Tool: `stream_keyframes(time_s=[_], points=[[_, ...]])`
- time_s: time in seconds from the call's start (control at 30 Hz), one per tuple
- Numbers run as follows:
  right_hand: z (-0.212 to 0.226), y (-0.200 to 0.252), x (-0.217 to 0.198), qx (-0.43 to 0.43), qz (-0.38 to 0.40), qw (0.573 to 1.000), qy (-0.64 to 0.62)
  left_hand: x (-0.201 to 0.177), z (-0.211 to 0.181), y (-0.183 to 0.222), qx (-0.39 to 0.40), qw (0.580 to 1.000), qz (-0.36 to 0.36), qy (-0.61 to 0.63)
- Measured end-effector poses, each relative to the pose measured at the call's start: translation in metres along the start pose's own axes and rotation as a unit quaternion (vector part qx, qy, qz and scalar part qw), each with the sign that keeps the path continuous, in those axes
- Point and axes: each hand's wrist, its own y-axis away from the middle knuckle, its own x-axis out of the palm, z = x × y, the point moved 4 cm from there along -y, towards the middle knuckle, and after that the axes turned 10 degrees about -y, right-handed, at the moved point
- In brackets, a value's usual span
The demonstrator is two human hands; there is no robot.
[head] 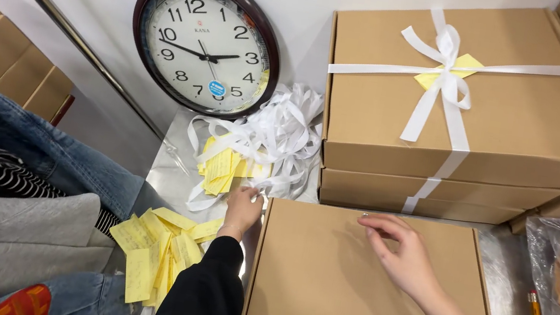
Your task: Folding a cardboard box, wrapping it with a decorative ribbon, and applying a label.
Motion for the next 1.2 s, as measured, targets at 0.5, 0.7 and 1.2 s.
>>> stream_keyframes(time_s=[0.5, 0.7, 1.2], points=[[0.08, 0.044, 0.077, 0.407, 0.077, 0.799, -0.437, -0.114, -0.186, 0.295, 0.238, 0.83, 0.09, 0.497], [0.017, 0.062, 0.072, 0.38, 0.031, 0.751, -0.54, -0.089, -0.158, 0.412, 0.166, 0.786, 0.338, 0.489], [-0.062, 0.235, -0.087, 0.263, -0.206, 0.709, -0.621, -0.106, -0.018, 0.415, -0.044, 0.856, 0.187, 0.48]])
